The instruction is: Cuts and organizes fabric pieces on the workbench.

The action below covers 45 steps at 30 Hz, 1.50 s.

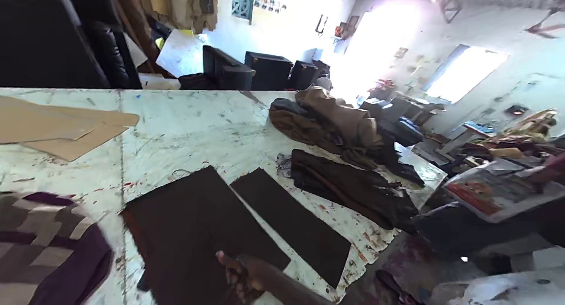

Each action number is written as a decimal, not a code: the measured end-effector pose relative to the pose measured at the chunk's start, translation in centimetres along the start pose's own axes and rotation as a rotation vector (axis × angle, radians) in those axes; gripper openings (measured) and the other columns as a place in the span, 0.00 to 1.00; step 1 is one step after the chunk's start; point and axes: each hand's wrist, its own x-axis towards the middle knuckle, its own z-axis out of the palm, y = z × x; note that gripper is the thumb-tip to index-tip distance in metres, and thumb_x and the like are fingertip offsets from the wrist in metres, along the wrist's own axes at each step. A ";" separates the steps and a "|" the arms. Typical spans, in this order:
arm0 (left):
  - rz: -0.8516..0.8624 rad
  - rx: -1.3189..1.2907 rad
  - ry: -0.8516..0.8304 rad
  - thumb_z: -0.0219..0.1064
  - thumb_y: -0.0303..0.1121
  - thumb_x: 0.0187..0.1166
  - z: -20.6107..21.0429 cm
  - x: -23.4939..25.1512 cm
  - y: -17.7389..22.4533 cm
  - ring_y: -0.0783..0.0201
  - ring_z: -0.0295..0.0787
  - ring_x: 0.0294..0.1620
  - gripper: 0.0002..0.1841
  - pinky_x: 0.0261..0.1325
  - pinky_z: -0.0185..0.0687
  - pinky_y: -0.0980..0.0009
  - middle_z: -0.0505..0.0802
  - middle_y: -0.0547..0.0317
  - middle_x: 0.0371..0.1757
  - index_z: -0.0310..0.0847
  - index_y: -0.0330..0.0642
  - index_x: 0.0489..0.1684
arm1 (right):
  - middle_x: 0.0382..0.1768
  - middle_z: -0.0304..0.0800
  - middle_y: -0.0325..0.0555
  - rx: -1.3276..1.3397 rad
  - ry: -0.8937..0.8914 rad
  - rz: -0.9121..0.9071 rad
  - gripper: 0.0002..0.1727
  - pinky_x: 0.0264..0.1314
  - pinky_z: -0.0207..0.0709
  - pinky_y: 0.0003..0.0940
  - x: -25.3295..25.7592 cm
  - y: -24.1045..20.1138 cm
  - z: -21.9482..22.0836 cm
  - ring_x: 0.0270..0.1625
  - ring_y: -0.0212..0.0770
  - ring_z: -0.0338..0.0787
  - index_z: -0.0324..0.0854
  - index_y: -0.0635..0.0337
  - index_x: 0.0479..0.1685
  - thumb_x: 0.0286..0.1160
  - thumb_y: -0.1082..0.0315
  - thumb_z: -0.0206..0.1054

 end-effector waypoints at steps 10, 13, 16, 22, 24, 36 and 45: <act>0.021 -0.039 0.063 0.47 0.72 0.81 5.5 0.3 -2.0 0.44 0.61 0.91 0.47 0.94 0.43 0.44 0.73 0.41 0.86 0.60 0.42 0.90 | 0.20 0.75 0.36 -0.070 0.131 -0.045 0.24 0.19 0.79 0.31 2.2 1.5 0.0 0.15 0.34 0.76 0.75 0.56 0.44 0.71 0.45 0.77; 0.035 -0.079 0.004 0.44 0.73 0.81 4.9 0.8 -2.0 0.41 0.59 0.91 0.50 0.93 0.43 0.42 0.68 0.38 0.89 0.54 0.38 0.92 | 0.20 0.74 0.36 -0.073 0.104 -0.017 0.28 0.22 0.81 0.33 2.0 0.2 0.2 0.16 0.35 0.77 0.76 0.54 0.42 0.75 0.36 0.69; 0.057 -0.119 0.000 0.48 0.72 0.79 4.0 1.0 -1.5 0.45 0.43 0.97 0.52 0.94 0.39 0.44 0.53 0.42 0.96 0.50 0.37 0.94 | 0.20 0.72 0.35 -0.044 0.085 0.001 0.31 0.23 0.81 0.34 2.8 -1.6 0.3 0.17 0.35 0.75 0.76 0.53 0.41 0.77 0.30 0.62; 0.082 -0.096 0.029 0.48 0.71 0.81 3.3 0.4 -1.4 0.44 0.45 0.96 0.51 0.95 0.38 0.46 0.57 0.42 0.95 0.52 0.33 0.91 | 0.16 0.71 0.36 -0.061 0.160 -0.084 0.25 0.15 0.77 0.32 4.8 -0.4 0.3 0.12 0.34 0.73 0.75 0.56 0.42 0.66 0.47 0.81; 0.077 -0.098 -0.010 0.47 0.70 0.82 2.7 0.3 -1.3 0.44 0.45 0.96 0.51 0.95 0.38 0.46 0.57 0.42 0.95 0.52 0.32 0.92 | 0.17 0.73 0.37 -0.063 0.161 -0.075 0.26 0.16 0.78 0.32 4.7 -0.4 0.4 0.13 0.35 0.75 0.75 0.56 0.44 0.66 0.46 0.81; 0.137 -0.004 0.152 0.44 0.72 0.82 6.0 0.9 -2.2 0.48 0.37 0.98 0.49 0.97 0.35 0.52 0.50 0.43 0.97 0.57 0.35 0.90 | 0.18 0.72 0.36 -0.042 0.191 -0.071 0.25 0.16 0.78 0.32 7.3 -4.0 0.6 0.13 0.34 0.74 0.76 0.56 0.42 0.69 0.45 0.79; 0.123 -0.003 0.134 0.44 0.72 0.81 6.1 1.0 -1.8 0.46 0.36 0.98 0.50 0.96 0.36 0.51 0.49 0.42 0.97 0.59 0.34 0.88 | 0.20 0.72 0.36 -0.059 0.104 0.001 0.31 0.23 0.81 0.33 7.8 -7.2 0.3 0.17 0.34 0.75 0.76 0.54 0.39 0.76 0.31 0.64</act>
